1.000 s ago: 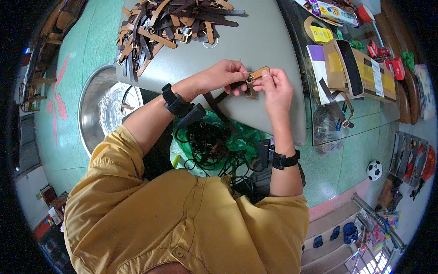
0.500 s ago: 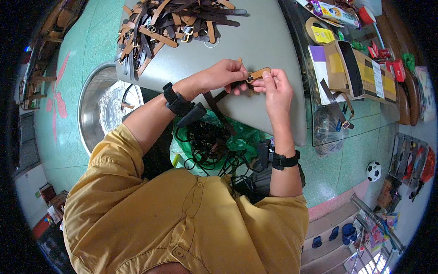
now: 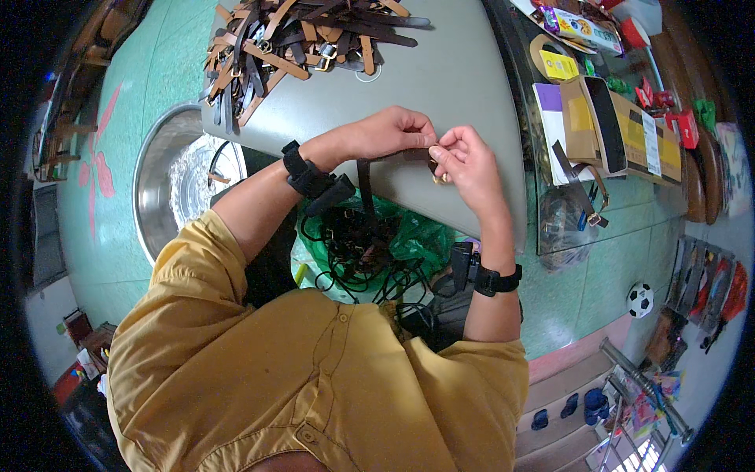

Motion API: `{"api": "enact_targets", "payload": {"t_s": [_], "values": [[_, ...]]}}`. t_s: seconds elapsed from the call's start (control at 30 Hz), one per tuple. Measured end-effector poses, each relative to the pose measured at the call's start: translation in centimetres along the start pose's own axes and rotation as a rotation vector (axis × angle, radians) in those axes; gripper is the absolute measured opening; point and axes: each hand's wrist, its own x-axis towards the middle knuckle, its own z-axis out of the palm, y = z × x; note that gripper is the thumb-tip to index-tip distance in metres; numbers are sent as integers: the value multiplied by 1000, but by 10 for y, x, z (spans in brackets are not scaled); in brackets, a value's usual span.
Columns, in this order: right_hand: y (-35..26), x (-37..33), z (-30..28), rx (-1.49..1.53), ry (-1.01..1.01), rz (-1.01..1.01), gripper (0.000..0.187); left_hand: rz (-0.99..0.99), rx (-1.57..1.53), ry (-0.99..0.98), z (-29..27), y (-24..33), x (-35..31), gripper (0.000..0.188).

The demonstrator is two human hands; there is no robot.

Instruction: Assembling small leather straps with metal buckles.

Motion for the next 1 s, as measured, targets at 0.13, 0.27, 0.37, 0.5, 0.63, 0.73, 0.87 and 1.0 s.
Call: {"api": "enact_targets", "payload": {"t_s": [0.13, 0.27, 0.37, 0.5, 0.63, 0.73, 0.87, 1.0], "values": [[4, 2, -3, -42, 6, -5, 14, 98, 85, 188, 7, 6, 0, 17], [5, 6, 5, 108, 250, -76, 14, 288, 393, 898, 17, 14, 0, 17], [5, 7, 7, 216, 402, -68, 16, 16, 259, 682, 28, 25, -8, 19], [6, 7, 19, 249, 398, -98, 17, -44, 13, 580, 39, 17, -9, 29], [6, 6, 16, 192, 338, -109, 15, -10, -156, 493, 32, 12, -7, 19], [2, 3, 10, -108, 359, -104, 13, -74, -361, 394, 27, 13, -5, 17], [-3, 6, 11, -219, 388, -373, 12, -64, -360, 285, 23, 10, -5, 16], [-1, 4, 8, 59, 305, -55, 11, -99, -428, 262, 29, 13, -5, 12]]}}
